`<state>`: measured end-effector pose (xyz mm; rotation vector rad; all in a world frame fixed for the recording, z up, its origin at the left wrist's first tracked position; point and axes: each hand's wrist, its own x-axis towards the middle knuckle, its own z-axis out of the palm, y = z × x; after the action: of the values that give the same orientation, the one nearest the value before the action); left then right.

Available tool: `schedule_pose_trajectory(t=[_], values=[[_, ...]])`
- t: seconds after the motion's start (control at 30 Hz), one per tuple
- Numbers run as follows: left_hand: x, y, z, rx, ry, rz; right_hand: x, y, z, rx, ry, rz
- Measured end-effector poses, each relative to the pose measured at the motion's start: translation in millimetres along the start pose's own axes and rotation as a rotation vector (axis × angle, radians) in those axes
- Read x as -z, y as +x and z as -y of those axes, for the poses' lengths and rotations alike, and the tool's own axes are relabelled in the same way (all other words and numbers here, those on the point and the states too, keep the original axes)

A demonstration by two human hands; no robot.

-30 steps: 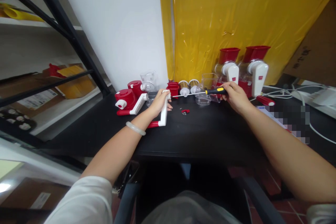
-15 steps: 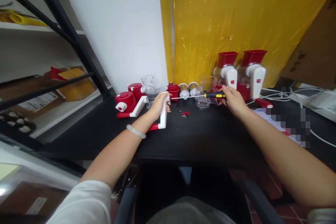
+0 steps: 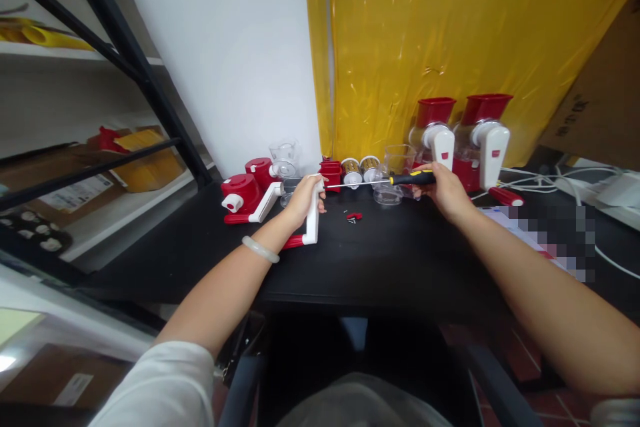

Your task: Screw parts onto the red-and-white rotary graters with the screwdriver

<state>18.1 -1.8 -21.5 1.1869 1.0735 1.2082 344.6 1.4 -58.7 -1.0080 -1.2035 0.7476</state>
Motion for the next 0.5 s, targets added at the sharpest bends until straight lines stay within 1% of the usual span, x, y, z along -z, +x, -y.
schedule_pose_trajectory(t=[0.1, 0.17, 0.27, 0.37, 0.43, 0.5], values=[[0.8, -0.4, -0.6, -0.015, 0.001, -0.01, 2.7, -4.0, 3.4, 0.041, -0.209, 0.004], [1.3, -0.6, 0.0, -0.025, -0.002, 0.0, 4.7, -4.9, 3.7, 0.047, -0.259, 0.009], [1.4, -1.1, 1.0, -0.016, 0.002, 0.019, 6.1, -2.2, 0.4, 0.055, -0.19, 0.012], [1.1, -1.4, 0.8, 0.02, -0.006, 0.035, 4.2, 1.1, -3.3, 0.077, -0.089, -0.023], [0.9, -1.7, -0.1, 0.04, -0.014, 0.039, 1.7, 1.8, -4.0, 0.068, -0.016, -0.04], [0.9, -2.1, -1.1, 0.051, -0.015, 0.033, -0.6, 1.5, -3.6, 0.046, 0.052, -0.025]])
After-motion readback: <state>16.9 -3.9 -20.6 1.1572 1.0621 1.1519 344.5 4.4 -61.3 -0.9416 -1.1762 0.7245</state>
